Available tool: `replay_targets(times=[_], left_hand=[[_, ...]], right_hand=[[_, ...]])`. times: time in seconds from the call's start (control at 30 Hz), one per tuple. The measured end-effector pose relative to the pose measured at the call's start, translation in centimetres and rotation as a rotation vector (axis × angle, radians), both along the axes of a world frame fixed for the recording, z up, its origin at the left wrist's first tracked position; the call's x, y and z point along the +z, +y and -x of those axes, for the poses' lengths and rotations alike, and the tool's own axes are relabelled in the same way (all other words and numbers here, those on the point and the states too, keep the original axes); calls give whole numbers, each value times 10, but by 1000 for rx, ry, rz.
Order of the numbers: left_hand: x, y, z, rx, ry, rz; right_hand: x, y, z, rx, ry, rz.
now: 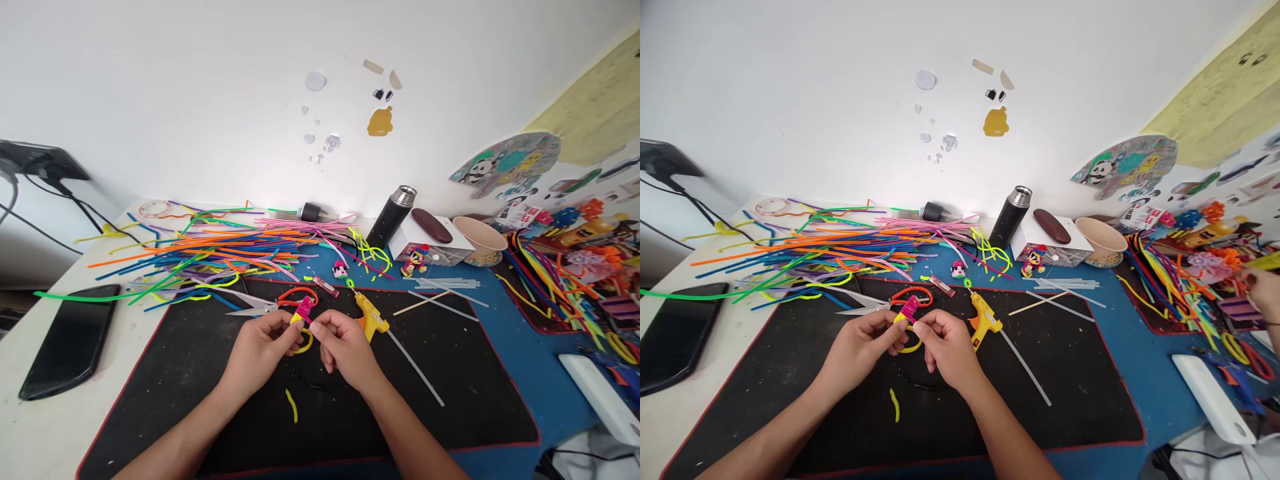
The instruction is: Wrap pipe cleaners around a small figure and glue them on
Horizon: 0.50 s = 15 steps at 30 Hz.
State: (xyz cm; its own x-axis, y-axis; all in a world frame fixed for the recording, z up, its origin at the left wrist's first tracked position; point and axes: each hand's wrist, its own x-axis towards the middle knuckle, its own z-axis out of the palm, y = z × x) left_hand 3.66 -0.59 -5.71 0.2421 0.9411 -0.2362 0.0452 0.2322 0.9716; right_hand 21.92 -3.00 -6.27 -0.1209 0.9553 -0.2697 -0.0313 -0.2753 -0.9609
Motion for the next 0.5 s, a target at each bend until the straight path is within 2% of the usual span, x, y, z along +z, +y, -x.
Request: replay_targets(times=[0.37, 0.5], left_hand=[[6, 1, 0, -4, -123, 68], [3, -1, -2, -29, -202, 89]], right_hand=[[6, 3, 1, -30, -3, -22], [5, 2, 2, -29, 21, -6]])
